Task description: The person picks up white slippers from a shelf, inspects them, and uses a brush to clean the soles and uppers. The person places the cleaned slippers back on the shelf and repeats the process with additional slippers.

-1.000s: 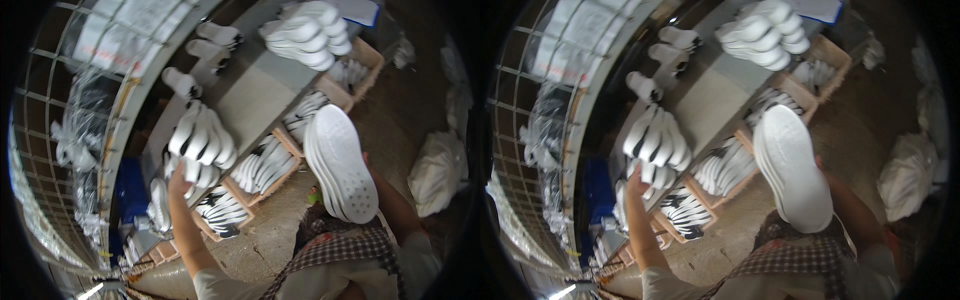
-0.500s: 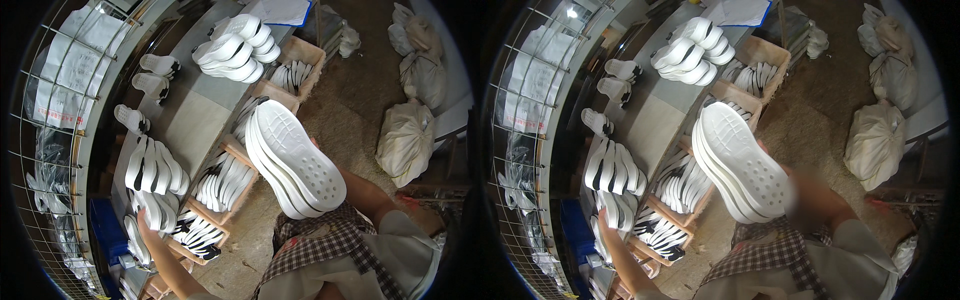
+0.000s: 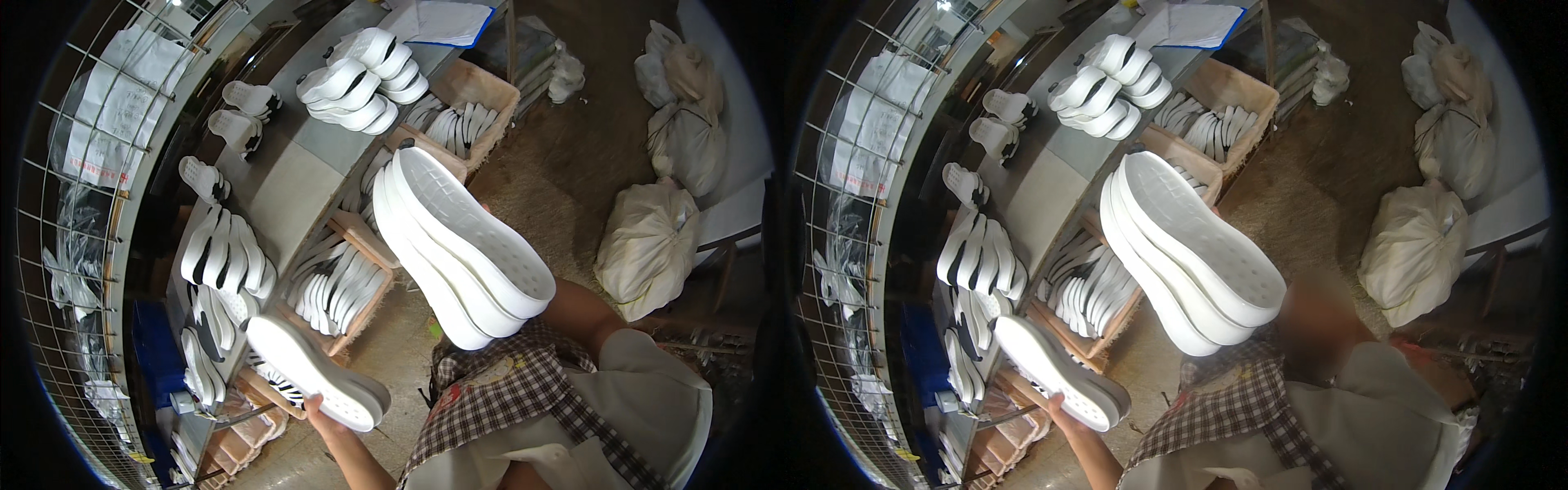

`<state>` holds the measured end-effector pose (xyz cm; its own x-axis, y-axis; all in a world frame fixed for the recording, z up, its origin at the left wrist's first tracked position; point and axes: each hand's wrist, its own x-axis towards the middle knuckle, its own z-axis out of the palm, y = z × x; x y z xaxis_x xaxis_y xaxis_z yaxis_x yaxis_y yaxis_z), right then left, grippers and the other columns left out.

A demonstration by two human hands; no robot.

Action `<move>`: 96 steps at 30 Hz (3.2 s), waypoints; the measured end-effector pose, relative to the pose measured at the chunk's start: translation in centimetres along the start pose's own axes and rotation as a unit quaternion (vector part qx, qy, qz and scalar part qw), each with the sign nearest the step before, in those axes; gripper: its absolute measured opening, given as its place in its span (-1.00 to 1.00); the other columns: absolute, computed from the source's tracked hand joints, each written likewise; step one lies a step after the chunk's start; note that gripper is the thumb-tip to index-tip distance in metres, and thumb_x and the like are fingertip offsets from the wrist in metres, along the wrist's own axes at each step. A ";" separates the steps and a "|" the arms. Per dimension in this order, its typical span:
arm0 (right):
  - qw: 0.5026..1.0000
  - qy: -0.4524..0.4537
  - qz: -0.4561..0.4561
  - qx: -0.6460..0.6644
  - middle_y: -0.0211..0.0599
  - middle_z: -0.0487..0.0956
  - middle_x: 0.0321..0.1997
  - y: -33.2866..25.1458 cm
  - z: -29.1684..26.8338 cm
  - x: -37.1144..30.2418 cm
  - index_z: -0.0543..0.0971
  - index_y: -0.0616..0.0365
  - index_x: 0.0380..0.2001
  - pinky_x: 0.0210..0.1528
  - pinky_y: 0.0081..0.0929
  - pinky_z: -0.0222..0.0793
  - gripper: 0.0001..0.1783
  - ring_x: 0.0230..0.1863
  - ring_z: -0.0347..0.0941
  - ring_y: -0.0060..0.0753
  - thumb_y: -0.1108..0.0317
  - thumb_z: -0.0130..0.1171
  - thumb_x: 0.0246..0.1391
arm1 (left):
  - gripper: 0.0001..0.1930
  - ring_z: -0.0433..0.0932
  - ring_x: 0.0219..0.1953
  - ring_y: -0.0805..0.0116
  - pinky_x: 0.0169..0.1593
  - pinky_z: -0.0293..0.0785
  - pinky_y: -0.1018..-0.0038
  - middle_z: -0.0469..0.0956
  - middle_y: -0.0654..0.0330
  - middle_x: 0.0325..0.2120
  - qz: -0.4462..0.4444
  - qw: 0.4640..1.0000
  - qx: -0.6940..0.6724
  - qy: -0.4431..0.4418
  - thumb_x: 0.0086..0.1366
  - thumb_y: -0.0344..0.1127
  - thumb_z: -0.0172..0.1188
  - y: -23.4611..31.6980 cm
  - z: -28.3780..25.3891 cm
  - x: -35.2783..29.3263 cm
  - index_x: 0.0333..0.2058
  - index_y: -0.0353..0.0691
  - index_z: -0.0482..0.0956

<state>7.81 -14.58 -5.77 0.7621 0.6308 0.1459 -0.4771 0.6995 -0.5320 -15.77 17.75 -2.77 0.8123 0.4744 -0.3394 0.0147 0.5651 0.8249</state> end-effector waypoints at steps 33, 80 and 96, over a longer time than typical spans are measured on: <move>0.866 0.442 0.121 -0.199 -0.04 0.50 -0.04 1.8 -7.5 -11.5 0.13 0.21 0.24 0.04 -0.30 0.33 -0.46 -0.11 0.46 -0.22 0.30 -0.16 0.21 | -0.37 0.44 -0.04 0.28 0.01 0.38 0.41 0.42 0.03 -0.06 -0.197 0.874 0.382 -0.227 0.16 -0.55 0.08 -24.4 14.3 12.2 0.19 -0.35 0.02; 0.823 0.148 0.176 -0.519 -0.13 0.55 -0.34 20.6 -26.4 4.6 0.51 0.16 -0.34 -0.31 -0.17 0.43 -0.86 -0.31 0.52 -0.13 0.41 0.00 0.03 | -0.26 0.16 0.22 -0.03 0.27 0.09 0.25 0.17 -0.10 0.18 0.159 0.495 0.790 -0.325 0.13 -0.36 0.24 -29.9 10.5 43.8 0.23 -0.36 0.07; 0.865 0.041 0.150 -0.477 -0.19 0.58 -0.33 12.7 -8.9 2.1 0.54 0.23 -0.24 -0.20 -0.42 0.40 -0.71 -0.25 0.53 -0.32 0.22 0.12 0.10 | -0.38 0.18 0.16 0.19 0.17 0.11 0.25 0.13 0.02 0.16 0.594 0.643 0.459 0.150 0.21 -0.40 0.08 11.0 10.4 15.4 0.20 -0.22 0.02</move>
<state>7.29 -7.40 -19.65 0.7133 0.6829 -0.1577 -0.1114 -0.1116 -0.9875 3.00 24.28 5.82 0.4209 0.3905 0.8187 -0.0619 -0.8881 0.4554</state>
